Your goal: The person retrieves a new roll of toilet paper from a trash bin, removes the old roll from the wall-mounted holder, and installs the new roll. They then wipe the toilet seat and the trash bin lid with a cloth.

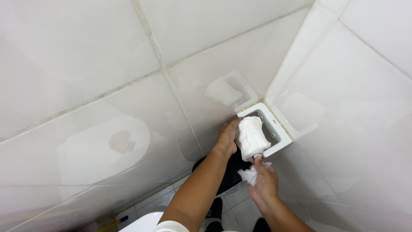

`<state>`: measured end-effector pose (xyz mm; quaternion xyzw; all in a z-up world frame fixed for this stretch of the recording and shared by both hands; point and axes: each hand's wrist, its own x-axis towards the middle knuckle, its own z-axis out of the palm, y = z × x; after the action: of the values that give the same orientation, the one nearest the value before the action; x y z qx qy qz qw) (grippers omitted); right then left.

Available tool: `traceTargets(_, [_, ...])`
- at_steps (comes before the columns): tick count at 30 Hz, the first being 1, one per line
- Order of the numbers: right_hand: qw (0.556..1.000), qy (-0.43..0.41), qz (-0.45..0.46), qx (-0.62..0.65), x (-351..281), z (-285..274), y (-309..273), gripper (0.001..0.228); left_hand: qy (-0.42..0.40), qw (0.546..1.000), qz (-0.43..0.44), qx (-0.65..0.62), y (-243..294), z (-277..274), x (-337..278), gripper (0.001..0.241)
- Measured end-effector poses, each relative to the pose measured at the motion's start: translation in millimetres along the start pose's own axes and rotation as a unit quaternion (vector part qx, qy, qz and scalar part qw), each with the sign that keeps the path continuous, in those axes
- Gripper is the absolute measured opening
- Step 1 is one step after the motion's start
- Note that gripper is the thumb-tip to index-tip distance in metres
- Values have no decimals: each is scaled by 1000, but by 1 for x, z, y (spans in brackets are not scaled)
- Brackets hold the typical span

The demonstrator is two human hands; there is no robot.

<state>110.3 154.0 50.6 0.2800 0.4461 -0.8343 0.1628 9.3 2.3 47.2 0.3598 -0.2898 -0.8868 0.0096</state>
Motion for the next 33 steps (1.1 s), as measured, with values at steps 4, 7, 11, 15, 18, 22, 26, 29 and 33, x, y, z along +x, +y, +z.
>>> traceTargets(4, [1000, -8, -12, 24, 10, 2, -1, 29, -68, 997, 26, 6, -3, -7, -3, 36])
traceTargets(7, [999, 0, -18, 28, 11, 5, 0, 27, -45, 998, 31, 26, -11, -2, -7, 39])
traceTargets(11, [998, -1, -27, 50, 20, 2, 8, 26, -14, 988, 124, 95, -19, 12, -47, 74])
traceTargets(15, [999, 6, -25, 48, 21, 4, 7, 28, 102, 955, 155, 233, -36, 4, -89, 104])
traceTargets(18, [999, 7, -4, 42, 4, 14, -6, 29, 116, 952, 150, 239, -53, -11, -107, 77])
traceTargets(22, [999, -8, 0, 44, -5, 17, -14, 30, -28, 983, 37, 180, -70, -34, -104, 53])
traceTargets(26, [999, -43, -13, -24, 10, 0, -11, 35, 4, 987, -71, 146, -61, -20, -116, 36])
traceTargets(29, [996, -57, -14, -67, 8, -2, -17, 38, 26, 984, -129, 118, -52, -5, -133, 34])
traceTargets(33, [997, -51, 1, -49, 18, -9, -23, 44, -41, 993, -101, 39, -76, -19, -109, 28])
